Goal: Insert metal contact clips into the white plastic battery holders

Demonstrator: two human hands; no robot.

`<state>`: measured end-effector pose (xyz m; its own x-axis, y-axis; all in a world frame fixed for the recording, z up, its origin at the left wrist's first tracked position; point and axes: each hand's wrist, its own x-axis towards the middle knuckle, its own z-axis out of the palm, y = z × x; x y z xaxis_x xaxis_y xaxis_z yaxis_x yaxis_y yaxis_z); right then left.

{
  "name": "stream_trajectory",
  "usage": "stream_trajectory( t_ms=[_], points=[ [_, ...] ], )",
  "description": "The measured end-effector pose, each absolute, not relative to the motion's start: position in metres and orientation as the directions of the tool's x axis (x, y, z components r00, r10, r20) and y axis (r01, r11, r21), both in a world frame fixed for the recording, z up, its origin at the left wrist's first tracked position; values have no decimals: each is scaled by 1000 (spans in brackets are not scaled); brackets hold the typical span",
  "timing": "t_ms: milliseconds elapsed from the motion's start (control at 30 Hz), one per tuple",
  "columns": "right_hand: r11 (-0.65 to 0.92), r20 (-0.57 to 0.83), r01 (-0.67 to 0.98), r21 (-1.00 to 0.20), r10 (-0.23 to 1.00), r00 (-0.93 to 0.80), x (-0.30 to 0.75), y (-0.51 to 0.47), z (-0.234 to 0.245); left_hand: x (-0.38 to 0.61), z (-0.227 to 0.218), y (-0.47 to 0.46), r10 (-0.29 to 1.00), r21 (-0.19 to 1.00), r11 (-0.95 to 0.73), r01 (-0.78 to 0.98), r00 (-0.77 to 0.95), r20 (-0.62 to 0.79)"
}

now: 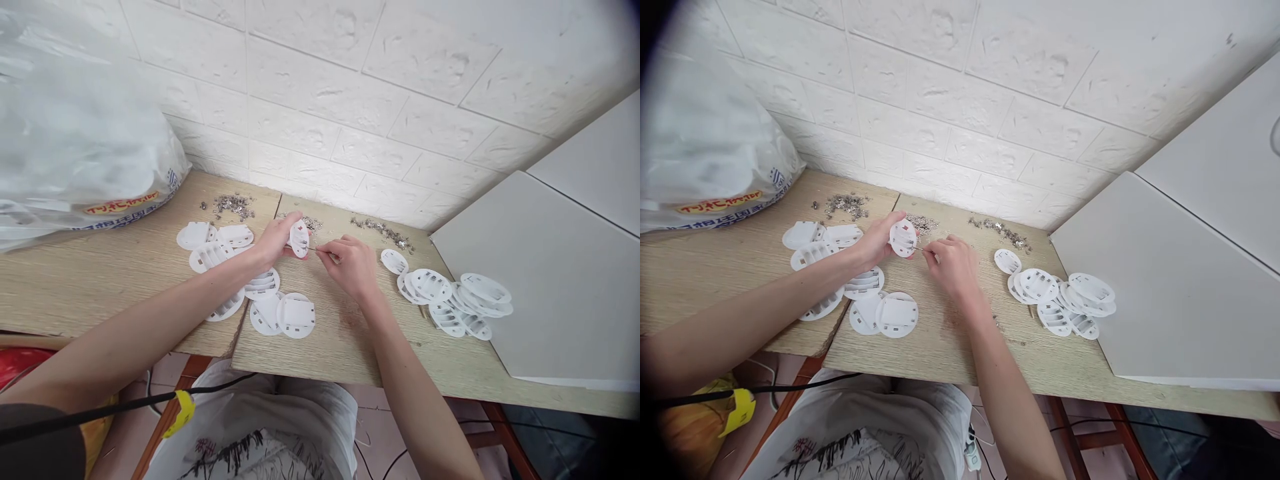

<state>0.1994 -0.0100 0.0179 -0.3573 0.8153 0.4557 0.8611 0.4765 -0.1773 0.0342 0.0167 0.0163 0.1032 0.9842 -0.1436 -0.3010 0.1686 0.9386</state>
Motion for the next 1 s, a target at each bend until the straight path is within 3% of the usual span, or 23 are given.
stream_trajectory(
  t_ms=[1000],
  points=[
    [501,436,844,-192,814,-384,202,-10,21,35,18,15,982,935,171,-310,125,-138]
  ],
)
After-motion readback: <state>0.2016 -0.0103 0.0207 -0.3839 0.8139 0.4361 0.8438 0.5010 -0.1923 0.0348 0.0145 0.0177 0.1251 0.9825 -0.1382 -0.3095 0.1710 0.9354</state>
